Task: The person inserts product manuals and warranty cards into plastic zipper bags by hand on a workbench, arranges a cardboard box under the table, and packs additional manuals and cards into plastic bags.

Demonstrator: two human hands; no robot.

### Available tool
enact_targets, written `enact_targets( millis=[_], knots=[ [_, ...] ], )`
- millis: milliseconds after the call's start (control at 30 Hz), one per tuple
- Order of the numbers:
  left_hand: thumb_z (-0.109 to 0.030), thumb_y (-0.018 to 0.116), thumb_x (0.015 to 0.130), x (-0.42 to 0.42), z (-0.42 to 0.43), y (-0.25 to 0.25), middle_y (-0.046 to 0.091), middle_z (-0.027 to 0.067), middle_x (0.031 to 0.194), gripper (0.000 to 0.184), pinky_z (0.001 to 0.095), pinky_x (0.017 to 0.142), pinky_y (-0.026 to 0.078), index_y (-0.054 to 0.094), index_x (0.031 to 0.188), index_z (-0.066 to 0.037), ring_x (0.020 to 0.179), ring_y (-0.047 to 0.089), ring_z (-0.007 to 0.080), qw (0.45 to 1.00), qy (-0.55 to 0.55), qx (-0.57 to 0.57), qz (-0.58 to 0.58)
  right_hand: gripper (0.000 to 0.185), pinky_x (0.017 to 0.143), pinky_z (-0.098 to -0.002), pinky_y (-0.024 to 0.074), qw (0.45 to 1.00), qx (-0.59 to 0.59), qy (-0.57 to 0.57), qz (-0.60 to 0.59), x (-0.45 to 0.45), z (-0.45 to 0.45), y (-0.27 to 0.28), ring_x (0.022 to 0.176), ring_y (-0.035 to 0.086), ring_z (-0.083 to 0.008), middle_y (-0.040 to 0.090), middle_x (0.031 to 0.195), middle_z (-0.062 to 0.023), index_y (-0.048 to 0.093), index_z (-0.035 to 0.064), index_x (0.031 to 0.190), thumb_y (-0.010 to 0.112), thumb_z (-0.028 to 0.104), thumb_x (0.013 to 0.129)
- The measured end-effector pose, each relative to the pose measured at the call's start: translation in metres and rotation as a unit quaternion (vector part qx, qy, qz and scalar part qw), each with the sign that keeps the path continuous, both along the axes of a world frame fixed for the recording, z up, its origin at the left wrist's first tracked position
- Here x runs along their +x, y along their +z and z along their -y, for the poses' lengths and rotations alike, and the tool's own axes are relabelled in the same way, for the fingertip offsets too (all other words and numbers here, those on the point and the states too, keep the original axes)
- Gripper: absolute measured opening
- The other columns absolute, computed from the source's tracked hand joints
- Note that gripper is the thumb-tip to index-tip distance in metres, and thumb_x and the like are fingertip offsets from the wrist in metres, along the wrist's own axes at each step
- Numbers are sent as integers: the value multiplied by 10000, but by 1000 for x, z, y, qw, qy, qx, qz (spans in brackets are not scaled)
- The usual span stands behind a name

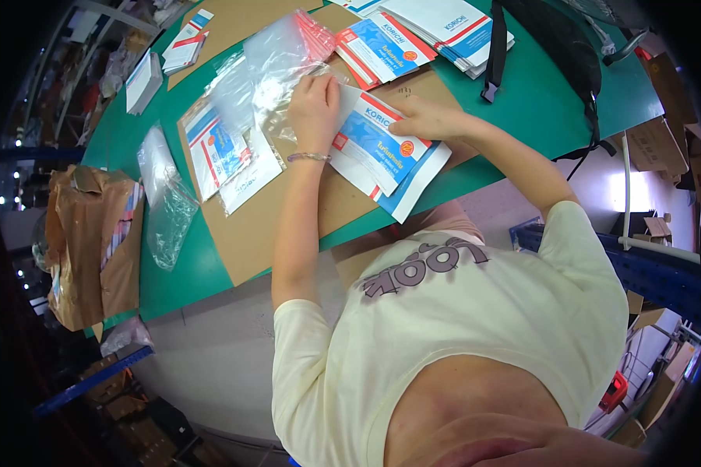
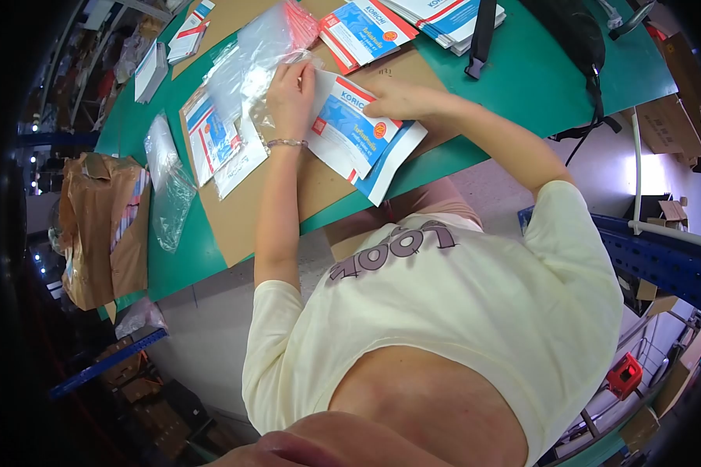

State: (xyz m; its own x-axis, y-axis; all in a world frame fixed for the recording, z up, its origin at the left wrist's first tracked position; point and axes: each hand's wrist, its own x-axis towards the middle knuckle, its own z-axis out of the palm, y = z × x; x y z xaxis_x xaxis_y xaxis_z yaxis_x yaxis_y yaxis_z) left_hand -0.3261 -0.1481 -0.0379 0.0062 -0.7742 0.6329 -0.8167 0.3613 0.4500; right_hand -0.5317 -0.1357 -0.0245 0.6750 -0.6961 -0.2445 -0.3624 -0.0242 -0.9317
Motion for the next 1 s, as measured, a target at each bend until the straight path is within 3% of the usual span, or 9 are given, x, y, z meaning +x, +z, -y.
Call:
enact_targets(
  millis=[133,233,333,367,567,667,767,867,1000],
  knots=[
    [-105,623,780,4,-1,3,573,48,777,112,319,605,470,661,885,-97,652,566,214,984,-30,-133,117,440,704,-275,513,995,96,13,-30,10,17,-4,820,618,-151,594,1029,-155,425,-76,1207,532,110,823],
    [-90,627,775,9,-6,4,575,36,769,106,311,592,475,663,873,-105,650,561,197,982,-59,-125,129,447,689,-265,529,975,186,-44,113,11,20,-8,813,625,-145,587,1043,-149,427,-74,1208,555,98,816],
    [-111,625,784,26,-5,7,585,43,786,107,305,580,479,660,883,-91,648,572,201,986,32,-101,130,431,731,-283,519,964,176,-123,156,5,22,-3,841,627,-172,590,1045,-162,463,-94,1162,583,92,792],
    [-116,622,787,25,-6,5,586,46,788,111,307,577,480,659,887,-86,647,576,204,987,18,-99,124,437,729,-280,519,961,176,-141,163,3,21,-2,843,626,-169,588,1051,-163,460,-94,1166,584,91,791],
    [-73,622,750,13,-6,2,583,40,789,138,321,616,475,650,884,-80,712,583,208,996,-4,-46,77,428,685,-237,510,989,137,-14,53,9,12,-2,799,613,-110,606,993,-130,444,-81,1186,552,134,832],
    [-62,617,739,12,-3,1,583,38,791,150,323,670,468,649,884,-85,780,572,216,991,-18,-83,104,418,671,-244,513,991,123,16,50,11,11,0,782,616,-115,609,984,-128,458,-83,1170,555,125,821],
    [-80,627,741,8,-6,7,603,45,853,162,315,707,470,657,901,-85,841,566,219,979,-128,-75,138,423,656,-263,523,989,123,0,80,15,10,-3,758,630,-141,612,979,-137,463,-84,1165,561,112,803],
    [-76,642,717,2,-14,9,605,47,873,174,308,680,476,658,890,-91,819,576,213,971,-166,-86,148,481,674,-268,523,979,157,-59,117,15,11,-3,781,628,-146,601,1001,-139,421,-68,1214,578,113,797],
    [-81,657,700,27,-12,5,613,45,878,179,303,644,484,665,877,-105,773,596,213,989,-47,-62,129,581,694,-251,515,971,165,-115,131,4,16,-3,862,607,-137,560,1089,-147,324,-40,1296,589,139,810]
  ],
)
